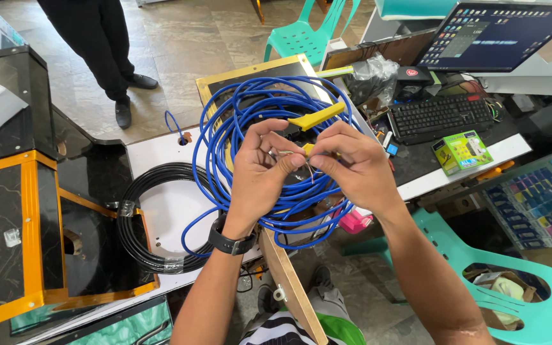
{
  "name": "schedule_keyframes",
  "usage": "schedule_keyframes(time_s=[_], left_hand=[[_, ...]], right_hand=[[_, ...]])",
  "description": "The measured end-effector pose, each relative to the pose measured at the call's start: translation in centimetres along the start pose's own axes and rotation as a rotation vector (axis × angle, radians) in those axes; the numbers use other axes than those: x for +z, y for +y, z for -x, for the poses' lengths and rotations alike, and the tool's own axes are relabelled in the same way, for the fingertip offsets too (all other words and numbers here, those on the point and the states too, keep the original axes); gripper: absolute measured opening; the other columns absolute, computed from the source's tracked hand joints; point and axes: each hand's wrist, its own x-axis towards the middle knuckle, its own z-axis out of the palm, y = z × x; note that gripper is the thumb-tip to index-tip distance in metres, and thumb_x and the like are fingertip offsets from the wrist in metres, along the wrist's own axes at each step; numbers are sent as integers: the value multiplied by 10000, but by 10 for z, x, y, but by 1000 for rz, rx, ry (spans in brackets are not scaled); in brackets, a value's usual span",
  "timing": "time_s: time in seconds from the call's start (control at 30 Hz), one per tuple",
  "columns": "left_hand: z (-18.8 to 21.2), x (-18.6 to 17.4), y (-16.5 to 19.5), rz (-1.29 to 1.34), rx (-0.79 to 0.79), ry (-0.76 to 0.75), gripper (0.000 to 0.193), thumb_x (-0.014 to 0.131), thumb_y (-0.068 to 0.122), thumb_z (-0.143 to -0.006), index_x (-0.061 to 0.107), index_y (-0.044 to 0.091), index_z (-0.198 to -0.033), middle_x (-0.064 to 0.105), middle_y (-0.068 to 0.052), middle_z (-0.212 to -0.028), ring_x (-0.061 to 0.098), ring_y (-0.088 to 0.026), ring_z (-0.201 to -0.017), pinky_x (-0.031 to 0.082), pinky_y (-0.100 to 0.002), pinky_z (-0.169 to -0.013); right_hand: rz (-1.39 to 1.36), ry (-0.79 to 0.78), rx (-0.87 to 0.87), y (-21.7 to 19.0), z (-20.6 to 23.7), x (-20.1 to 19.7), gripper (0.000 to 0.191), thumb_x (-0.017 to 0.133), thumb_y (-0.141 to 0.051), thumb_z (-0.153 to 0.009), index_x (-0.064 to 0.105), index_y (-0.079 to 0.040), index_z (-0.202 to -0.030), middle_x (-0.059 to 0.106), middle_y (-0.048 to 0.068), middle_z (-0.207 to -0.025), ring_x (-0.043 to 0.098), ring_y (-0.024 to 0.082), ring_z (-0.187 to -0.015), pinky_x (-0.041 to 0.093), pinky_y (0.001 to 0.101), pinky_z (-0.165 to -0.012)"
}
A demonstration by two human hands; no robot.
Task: The person handles a coiled blue network cable on a counter, strips the cable end with a crimping tool, untwists and arranges the exposed wires, trims them, inserts an RJ45 connector, and crimps it. They repeatedly reposition the cable coil and pick up small connectors from the counter while working.
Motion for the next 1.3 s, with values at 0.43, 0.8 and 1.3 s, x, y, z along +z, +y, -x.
schedule_keyframes(time_s=[0.43,0.8,1.3], left_hand=[[1,-3,-2,-18,41,24,273,707,-15,-994,473,74,-1105,641,-50,-1000,584,-72,-869,479,-208,-759],[1,3,6,90,79,34,207,656,12,-1020,498,61,-1143,597,-36,-1086,575,-108,-1019,491,-258,-914],[-2,5,21,-488,40,-55,40,638,41,-1003,618,8,-1013,647,-42,-836,575,-113,-781,491,-274,-730]], right_hand=[[-380,134,396,32,-16,15,77,635,-79,-1008,643,-4,-989,594,38,-815,553,96,-718,458,264,-660],[-304,-51,319,6,-3,12,119,642,-79,-998,678,31,-1025,645,51,-849,606,114,-743,506,264,-680],[9,235,296,24,-28,-4,92,647,-84,-1017,660,-11,-963,592,12,-751,534,66,-647,418,238,-581]])
